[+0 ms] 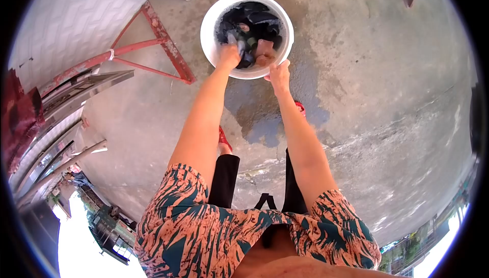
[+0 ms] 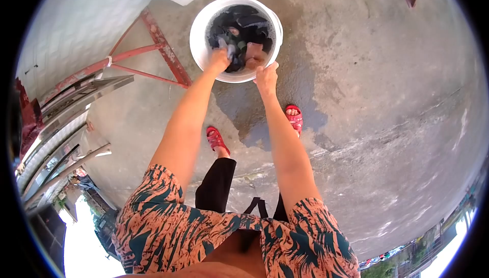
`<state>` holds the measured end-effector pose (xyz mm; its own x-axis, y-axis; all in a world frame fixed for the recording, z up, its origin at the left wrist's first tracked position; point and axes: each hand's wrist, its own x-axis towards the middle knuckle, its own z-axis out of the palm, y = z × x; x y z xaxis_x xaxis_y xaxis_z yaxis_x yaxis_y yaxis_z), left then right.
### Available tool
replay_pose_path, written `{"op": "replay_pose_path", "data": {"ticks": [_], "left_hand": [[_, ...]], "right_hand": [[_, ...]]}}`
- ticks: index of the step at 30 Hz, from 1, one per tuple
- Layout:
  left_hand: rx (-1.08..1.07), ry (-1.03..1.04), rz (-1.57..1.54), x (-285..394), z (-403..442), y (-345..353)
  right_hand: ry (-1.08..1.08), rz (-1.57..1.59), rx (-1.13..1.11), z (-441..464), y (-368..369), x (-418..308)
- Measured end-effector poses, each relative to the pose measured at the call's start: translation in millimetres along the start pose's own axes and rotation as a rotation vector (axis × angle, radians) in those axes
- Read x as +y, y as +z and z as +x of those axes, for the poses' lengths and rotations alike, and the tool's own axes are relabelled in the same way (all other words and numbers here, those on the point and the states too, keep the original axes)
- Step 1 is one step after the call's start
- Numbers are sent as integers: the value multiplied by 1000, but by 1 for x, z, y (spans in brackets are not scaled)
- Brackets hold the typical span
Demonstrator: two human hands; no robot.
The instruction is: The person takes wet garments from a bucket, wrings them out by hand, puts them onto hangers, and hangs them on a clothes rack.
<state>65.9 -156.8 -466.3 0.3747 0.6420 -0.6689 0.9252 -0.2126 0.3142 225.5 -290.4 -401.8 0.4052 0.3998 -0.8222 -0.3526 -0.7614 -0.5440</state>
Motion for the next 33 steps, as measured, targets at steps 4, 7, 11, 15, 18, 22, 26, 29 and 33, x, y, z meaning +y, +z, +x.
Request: {"op": "replay_pose_path", "data": {"ticks": [4,7,11,15,18,22,26,29,33], "left_hand": [[196,2,-463,20,-49,-11],[113,-154,-883,68,-113,-64],[67,-207,-1152,113,-183,-118],[17,-157,-1269,139,-231,-145],[81,-47,-1156,152,-233,-135],[-89,-135,-731,116,-186,-64],[101,296,-183,69,-123,86],[8,226,-9,58,-88,152],[12,173,60,61,-57,165]], "right_hand": [[17,170,0,-18,14,21],[-47,346,107,-27,29,67],[23,570,31,-51,28,111],[119,581,91,-87,16,147],[177,506,86,-112,3,176],[363,530,133,-168,-16,159],[129,210,-60,-193,-46,125],[2,213,-157,-181,-66,92],[-50,198,-205,-170,-78,71]]}}
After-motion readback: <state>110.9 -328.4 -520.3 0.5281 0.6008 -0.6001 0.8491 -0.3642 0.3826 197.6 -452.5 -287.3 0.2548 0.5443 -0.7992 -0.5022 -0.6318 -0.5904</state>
